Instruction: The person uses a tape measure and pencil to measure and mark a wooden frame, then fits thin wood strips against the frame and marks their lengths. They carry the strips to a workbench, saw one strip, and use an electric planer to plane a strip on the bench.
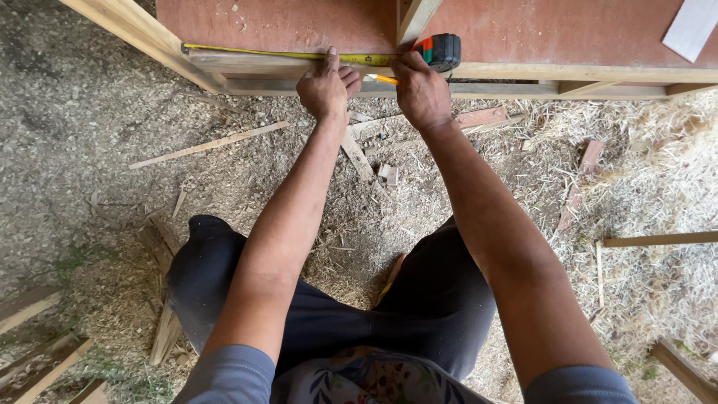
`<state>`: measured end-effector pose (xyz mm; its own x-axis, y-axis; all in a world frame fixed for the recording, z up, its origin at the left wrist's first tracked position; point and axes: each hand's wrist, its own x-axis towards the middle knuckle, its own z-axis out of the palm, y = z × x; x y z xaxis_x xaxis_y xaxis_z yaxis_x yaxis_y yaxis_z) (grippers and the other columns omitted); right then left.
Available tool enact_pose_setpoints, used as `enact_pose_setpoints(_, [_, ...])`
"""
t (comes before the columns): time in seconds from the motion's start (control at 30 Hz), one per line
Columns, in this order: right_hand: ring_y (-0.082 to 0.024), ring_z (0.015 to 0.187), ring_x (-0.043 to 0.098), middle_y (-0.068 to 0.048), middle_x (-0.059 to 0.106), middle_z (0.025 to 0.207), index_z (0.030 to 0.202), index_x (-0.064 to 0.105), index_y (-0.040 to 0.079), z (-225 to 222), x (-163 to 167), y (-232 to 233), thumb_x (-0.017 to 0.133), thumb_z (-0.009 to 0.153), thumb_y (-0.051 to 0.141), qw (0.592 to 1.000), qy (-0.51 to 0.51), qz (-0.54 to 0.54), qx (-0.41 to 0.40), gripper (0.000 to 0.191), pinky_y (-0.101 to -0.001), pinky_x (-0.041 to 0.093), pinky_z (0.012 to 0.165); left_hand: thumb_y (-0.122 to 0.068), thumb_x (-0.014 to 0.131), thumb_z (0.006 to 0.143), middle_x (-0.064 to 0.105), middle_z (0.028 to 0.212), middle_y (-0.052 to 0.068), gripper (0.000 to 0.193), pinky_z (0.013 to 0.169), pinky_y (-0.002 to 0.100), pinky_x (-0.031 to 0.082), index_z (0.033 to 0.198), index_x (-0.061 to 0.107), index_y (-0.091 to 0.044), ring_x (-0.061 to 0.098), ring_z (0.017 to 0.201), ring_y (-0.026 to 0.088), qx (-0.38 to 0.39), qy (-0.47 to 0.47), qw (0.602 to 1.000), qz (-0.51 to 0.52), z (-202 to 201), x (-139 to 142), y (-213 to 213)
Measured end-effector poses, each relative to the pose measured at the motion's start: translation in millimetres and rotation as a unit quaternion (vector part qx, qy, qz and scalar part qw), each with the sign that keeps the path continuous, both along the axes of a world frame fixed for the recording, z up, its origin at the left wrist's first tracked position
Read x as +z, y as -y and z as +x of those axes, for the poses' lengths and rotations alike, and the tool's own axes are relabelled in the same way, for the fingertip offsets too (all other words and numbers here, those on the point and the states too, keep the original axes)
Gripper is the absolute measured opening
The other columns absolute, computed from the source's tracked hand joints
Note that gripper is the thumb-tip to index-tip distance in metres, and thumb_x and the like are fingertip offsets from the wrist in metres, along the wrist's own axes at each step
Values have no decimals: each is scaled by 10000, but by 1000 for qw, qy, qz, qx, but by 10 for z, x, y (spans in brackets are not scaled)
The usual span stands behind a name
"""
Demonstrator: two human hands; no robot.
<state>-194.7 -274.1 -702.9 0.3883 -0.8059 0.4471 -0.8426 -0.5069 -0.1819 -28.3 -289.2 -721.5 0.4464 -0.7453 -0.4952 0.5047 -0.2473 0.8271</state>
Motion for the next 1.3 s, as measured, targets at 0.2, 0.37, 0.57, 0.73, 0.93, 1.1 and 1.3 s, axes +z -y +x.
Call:
enact_pose_setpoints(0.2, [-272,887,728,-90,691,1101,1185,719,46,-1,5,-1,626,906,-12,999,-9,30,-12,300,-378,614,737,-156,647,944,759,773,203,227,519,317,627,1025,712,46,788,603,242,-18,-9,999,26,-110,30,-28])
enact_pose_setpoints(0.37, [-198,705,705,-132,715,940,1150,707,15,54,-17,82,589,1004,54,989,141,40,-27,192,-321,587,588,-135,636,964,757,789,217,233,525,335,629,1067,692,66,784,622,257,-8,-16,1000,-25,-118,4,-67])
enact_pose_setpoints(0.57, [-126,520,649,-124,753,790,1113,717,26,140,-30,213,379,1092,272,928,307,138,-156,419,-278,519,417,-130,646,953,750,791,224,236,536,350,636,1067,693,71,782,623,272,-5,-41,998,-44,-64,-40,-53])
enact_pose_setpoints(0.73, [-149,554,788,-159,802,970,1086,720,-12,95,72,238,261,1053,473,834,484,220,-147,669,-298,617,494,-138,662,950,754,797,234,247,536,352,637,1059,694,80,789,631,278,-12,-27,998,-54,-50,-57,-62])
enact_pose_setpoints(0.93, [-149,508,737,-139,755,781,1008,735,-6,-10,160,187,260,1019,660,862,440,232,-95,818,-299,590,445,-149,655,950,762,809,216,242,546,337,642,1059,694,64,800,643,263,-19,-3,998,-58,-62,-76,-52])
enact_pose_setpoints(1.1, [-130,477,634,-40,611,638,889,689,27,-148,77,111,336,1051,661,894,371,249,-28,743,-282,530,460,-146,653,953,760,796,212,231,536,337,640,1025,703,68,797,637,260,-15,1,998,-63,-68,-110,-49])
enact_pose_setpoints(1.3, [-125,619,720,-32,699,747,867,724,60,-305,-102,107,661,1086,410,919,328,205,78,418,-274,567,539,-155,669,946,760,782,198,217,521,331,635,1006,716,48,791,615,249,-11,10,997,-72,-76,-173,-60])
